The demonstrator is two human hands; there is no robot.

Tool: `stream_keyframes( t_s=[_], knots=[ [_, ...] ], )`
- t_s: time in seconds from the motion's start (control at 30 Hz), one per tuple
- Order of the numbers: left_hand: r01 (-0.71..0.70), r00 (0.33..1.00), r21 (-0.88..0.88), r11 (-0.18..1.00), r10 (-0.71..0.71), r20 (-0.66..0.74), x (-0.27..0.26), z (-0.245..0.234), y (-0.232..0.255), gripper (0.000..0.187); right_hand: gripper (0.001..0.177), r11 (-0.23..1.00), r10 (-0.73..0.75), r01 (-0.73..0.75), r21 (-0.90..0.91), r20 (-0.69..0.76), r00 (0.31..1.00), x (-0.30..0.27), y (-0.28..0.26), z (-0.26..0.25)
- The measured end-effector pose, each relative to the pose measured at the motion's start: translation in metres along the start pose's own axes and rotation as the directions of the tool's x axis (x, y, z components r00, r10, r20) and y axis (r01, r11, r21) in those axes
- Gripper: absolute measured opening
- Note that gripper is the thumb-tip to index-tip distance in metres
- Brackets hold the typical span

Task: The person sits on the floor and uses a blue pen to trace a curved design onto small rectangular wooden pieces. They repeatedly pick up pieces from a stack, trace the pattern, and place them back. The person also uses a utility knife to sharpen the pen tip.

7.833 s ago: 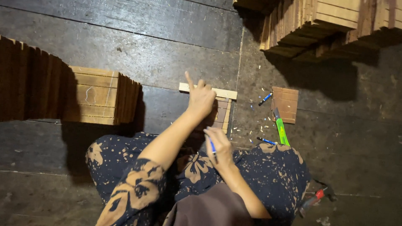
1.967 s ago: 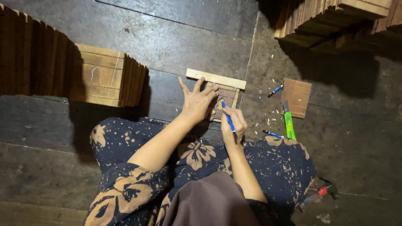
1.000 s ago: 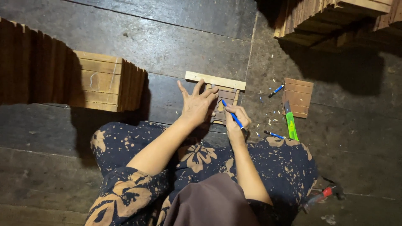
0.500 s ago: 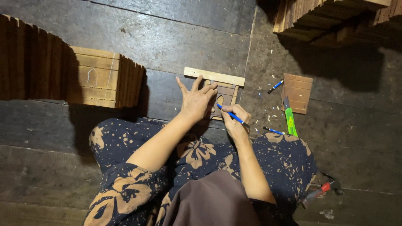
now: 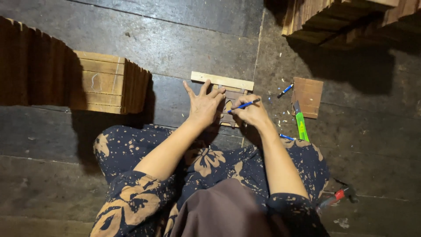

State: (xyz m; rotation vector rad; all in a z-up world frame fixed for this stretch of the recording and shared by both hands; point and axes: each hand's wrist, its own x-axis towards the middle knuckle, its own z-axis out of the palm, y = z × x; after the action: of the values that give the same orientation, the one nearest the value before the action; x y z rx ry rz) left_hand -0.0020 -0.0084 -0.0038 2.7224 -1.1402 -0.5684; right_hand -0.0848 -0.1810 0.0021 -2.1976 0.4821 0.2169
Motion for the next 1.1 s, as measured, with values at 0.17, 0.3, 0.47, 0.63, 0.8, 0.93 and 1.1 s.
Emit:
stream_keyframes(
  t_s=[0.17, 0.3, 0.47, 0.63, 0.8, 0.93, 1.1],
  knots=[
    [-0.004, 1.0, -0.008, 1.0, 0.004, 0.002, -0.004, -0.008, -0.001, 0.061, 0.015, 0.988, -0.133, 0.146, 0.048, -0.2, 0.971, -0.032, 0.016, 0.024],
    [-0.016, 1.0, -0.04, 0.999, 0.016, -0.001, -0.005, -0.003, -0.004, 0.057, 0.02, 0.921, -0.328, 0.385, 0.057, -0.42, 0.846, -0.059, 0.029, 0.06],
    [-0.025, 1.0, -0.055, 0.998, 0.024, -0.017, -0.007, -0.009, -0.003, 0.052, 0.023, 0.879, -0.475, 0.424, -0.218, -0.479, 0.738, -0.064, 0.011, 0.075],
    [-0.031, 0.999, -0.078, 0.996, 0.028, -0.038, -0.004, 0.001, -0.006, 0.051, 0.019, 0.794, -0.606, 0.459, -0.399, -0.454, 0.653, -0.063, 0.003, 0.071],
    [-0.032, 0.998, -0.065, 0.997, 0.029, -0.047, -0.002, 0.006, -0.008, 0.054, 0.012, 0.697, -0.692, 0.421, -0.58, -0.392, 0.607, -0.056, -0.01, 0.07],
    [-0.031, 0.999, -0.061, 0.998, 0.029, -0.035, -0.004, -0.001, -0.006, 0.052, 0.006, 0.666, -0.702, 0.342, -0.663, -0.401, 0.589, -0.046, 0.004, 0.091],
    [-0.028, 0.996, -0.057, 0.998, 0.023, -0.088, -0.01, -0.01, -0.001, 0.037, 0.012, 0.636, -0.678, 0.197, -0.746, -0.418, 0.604, -0.046, -0.003, 0.1]
  ],
)
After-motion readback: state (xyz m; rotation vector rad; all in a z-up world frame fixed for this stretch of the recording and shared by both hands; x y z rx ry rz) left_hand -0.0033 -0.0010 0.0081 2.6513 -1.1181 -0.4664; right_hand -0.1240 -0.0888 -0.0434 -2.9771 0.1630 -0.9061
